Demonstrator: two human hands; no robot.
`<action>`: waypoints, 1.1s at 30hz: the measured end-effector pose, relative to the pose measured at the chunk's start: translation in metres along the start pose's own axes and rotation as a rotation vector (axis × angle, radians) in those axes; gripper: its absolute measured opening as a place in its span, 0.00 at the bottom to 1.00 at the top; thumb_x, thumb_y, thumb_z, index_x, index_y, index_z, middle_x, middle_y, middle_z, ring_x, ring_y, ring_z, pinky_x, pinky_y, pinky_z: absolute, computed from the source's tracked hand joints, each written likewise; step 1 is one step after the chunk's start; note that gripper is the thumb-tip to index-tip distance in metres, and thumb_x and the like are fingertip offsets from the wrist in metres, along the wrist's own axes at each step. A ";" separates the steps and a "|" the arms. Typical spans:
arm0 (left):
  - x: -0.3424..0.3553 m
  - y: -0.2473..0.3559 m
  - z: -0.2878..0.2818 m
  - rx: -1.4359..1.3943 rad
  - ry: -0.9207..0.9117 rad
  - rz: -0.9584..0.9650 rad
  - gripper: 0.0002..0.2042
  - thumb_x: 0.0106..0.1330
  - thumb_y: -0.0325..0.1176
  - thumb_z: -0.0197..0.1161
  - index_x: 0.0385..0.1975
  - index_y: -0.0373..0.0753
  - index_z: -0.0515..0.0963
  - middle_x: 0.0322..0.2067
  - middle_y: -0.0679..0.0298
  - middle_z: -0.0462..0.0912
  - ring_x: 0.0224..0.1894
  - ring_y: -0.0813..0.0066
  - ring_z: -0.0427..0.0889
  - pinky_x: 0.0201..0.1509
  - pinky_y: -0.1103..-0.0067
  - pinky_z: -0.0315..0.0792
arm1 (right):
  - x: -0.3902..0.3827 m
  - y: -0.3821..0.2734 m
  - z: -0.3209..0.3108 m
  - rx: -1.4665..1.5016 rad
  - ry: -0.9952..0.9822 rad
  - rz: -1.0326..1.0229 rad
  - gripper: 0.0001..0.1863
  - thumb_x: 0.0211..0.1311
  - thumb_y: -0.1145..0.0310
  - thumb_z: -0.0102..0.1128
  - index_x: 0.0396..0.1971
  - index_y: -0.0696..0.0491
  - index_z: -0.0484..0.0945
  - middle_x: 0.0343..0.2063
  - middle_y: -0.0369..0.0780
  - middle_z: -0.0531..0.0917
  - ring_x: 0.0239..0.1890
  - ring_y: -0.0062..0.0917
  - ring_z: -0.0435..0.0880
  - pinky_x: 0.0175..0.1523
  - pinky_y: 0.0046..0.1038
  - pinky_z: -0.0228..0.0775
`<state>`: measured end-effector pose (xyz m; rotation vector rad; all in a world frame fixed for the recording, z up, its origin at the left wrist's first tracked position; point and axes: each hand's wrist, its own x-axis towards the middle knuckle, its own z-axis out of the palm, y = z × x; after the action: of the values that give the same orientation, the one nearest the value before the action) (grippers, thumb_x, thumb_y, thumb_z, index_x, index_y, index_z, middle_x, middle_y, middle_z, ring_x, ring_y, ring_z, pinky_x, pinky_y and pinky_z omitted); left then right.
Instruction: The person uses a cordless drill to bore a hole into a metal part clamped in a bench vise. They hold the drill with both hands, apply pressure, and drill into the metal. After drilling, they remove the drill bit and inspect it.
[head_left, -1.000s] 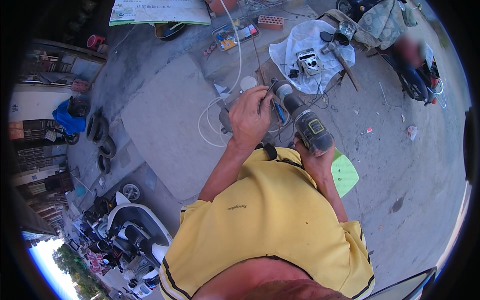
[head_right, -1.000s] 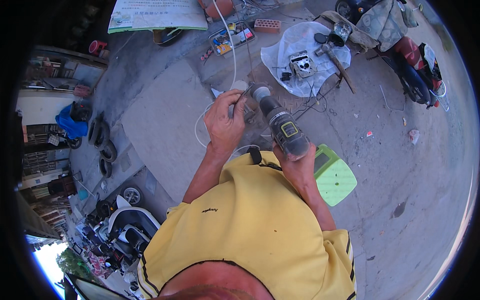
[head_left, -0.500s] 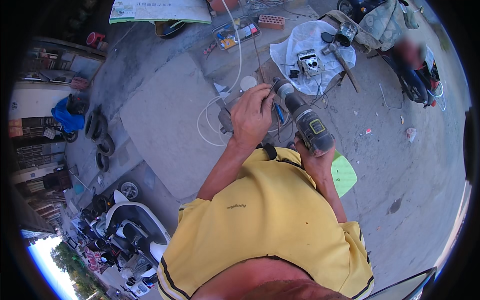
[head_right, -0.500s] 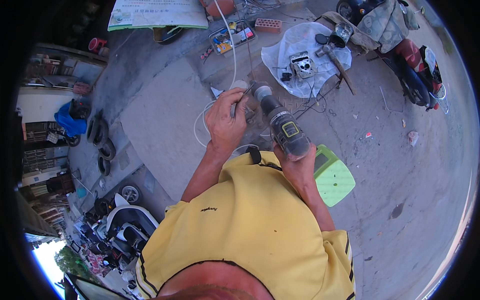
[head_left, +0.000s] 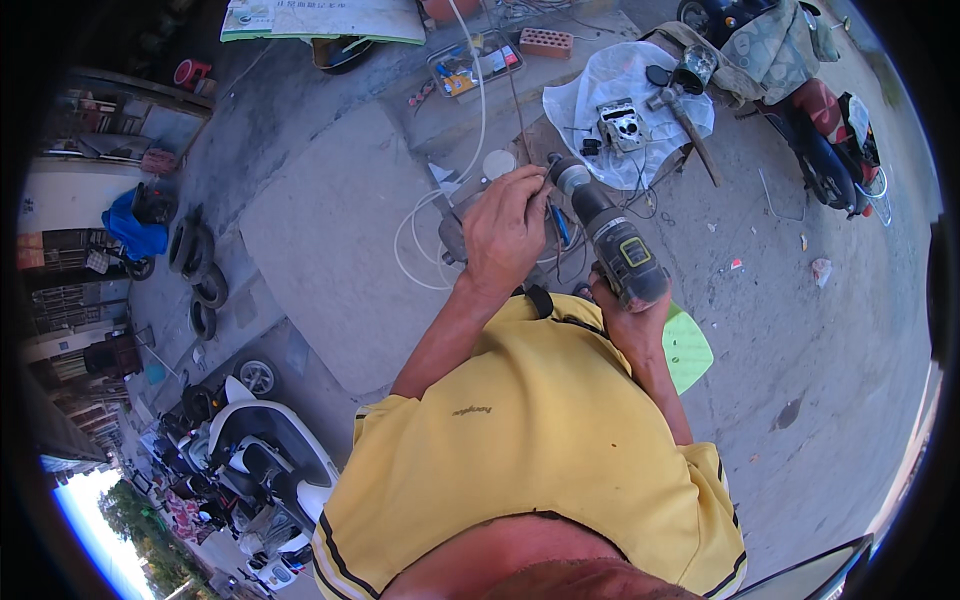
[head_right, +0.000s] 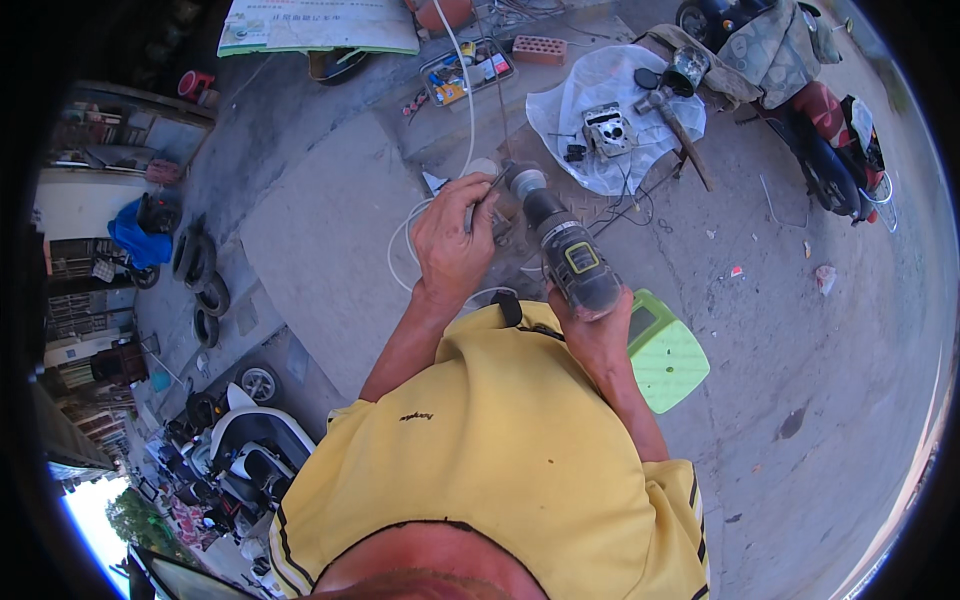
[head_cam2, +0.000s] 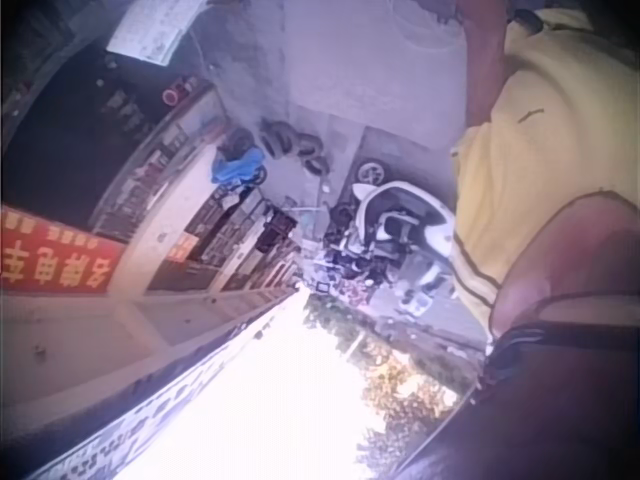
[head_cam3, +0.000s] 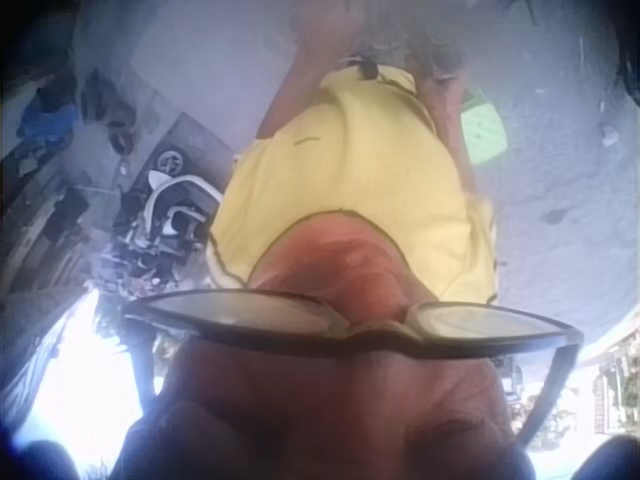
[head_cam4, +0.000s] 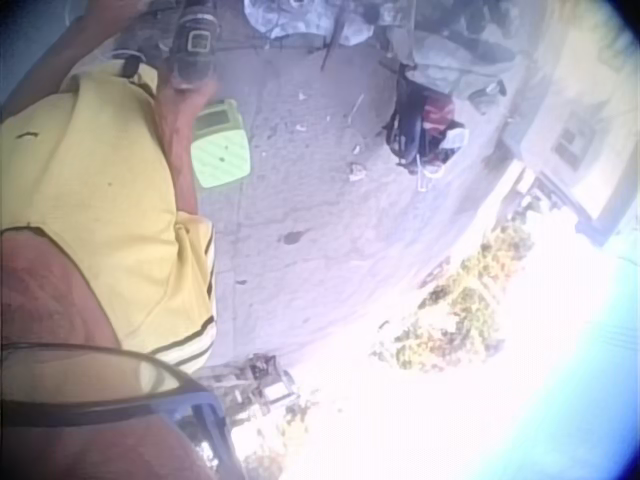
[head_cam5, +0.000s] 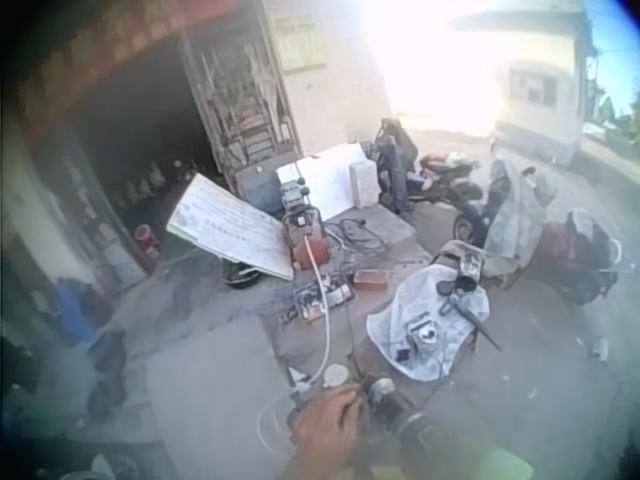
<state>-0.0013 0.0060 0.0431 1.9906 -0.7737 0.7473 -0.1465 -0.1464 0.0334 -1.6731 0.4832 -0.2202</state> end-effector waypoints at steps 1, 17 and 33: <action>0.000 0.000 0.000 0.000 -0.001 0.000 0.12 0.59 0.20 0.74 0.40 0.35 0.80 0.42 0.57 0.89 0.41 0.57 0.90 0.42 0.69 0.83 | 0.000 -0.001 0.000 0.003 0.000 0.000 0.10 0.58 0.77 0.73 0.40 0.60 0.87 0.34 0.38 0.91 0.35 0.18 0.87 0.44 0.27 0.79; -0.007 0.000 -0.003 -0.026 0.001 -0.016 0.11 0.61 0.19 0.73 0.41 0.35 0.80 0.44 0.58 0.90 0.41 0.57 0.90 0.42 0.69 0.83 | -0.005 0.001 -0.002 -0.016 0.008 -0.034 0.12 0.57 0.77 0.73 0.42 0.60 0.86 0.35 0.38 0.91 0.37 0.18 0.87 0.45 0.27 0.79; -0.011 0.003 -0.005 -0.058 -0.002 -0.041 0.11 0.61 0.18 0.71 0.41 0.34 0.80 0.43 0.56 0.90 0.42 0.56 0.90 0.44 0.69 0.83 | -0.009 0.002 -0.005 -0.009 0.011 -0.025 0.12 0.57 0.76 0.73 0.41 0.60 0.87 0.34 0.38 0.91 0.36 0.19 0.88 0.44 0.27 0.79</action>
<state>-0.0115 0.0112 0.0387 1.9495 -0.7454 0.6917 -0.1569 -0.1470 0.0336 -1.6881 0.4730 -0.2459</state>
